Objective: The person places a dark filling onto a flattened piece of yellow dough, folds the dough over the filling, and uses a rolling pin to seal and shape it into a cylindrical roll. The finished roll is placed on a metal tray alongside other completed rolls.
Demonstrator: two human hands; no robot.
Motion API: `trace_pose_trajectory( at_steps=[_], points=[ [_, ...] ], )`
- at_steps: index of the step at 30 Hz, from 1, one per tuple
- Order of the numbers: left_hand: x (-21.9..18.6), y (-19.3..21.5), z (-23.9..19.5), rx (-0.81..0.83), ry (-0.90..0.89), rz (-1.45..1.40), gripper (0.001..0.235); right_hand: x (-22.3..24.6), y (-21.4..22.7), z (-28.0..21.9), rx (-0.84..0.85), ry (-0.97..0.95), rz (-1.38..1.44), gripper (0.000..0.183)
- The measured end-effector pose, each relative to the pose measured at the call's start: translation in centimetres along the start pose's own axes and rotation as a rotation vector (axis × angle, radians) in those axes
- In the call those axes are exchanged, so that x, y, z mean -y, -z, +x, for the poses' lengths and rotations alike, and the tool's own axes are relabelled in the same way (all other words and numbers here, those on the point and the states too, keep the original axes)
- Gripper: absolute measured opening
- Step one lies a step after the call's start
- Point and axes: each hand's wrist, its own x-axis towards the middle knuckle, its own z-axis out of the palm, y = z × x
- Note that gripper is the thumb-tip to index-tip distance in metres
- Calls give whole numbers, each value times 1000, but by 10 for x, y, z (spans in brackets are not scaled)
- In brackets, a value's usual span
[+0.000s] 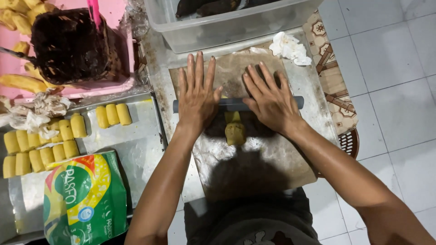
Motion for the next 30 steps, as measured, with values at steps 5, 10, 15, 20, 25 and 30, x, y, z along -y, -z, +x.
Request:
trace_pose_trajectory(
  at_steps=[5,10,15,20,25,30],
  points=[
    [7,-2,23,-2,16,0,69,-15,6,28,185,-102,84,58],
    [2,-12,7,-466,-159,-136,98,-38,-21,55,16,-70,0,51],
    [-12,30,-46,-454,-99,-302,23,-52,-29,74,-56,-167,134,47],
    [10,13,-75,-177,75,-657,23,-16,-25,39,-219,226,367,5],
    [7,8,-78,-178,101,-752,24,18,18,26,81,408,286,37],
    [4,-4,-76,-134,113,-757,24,5,-12,34,44,474,61,12]
  ],
)
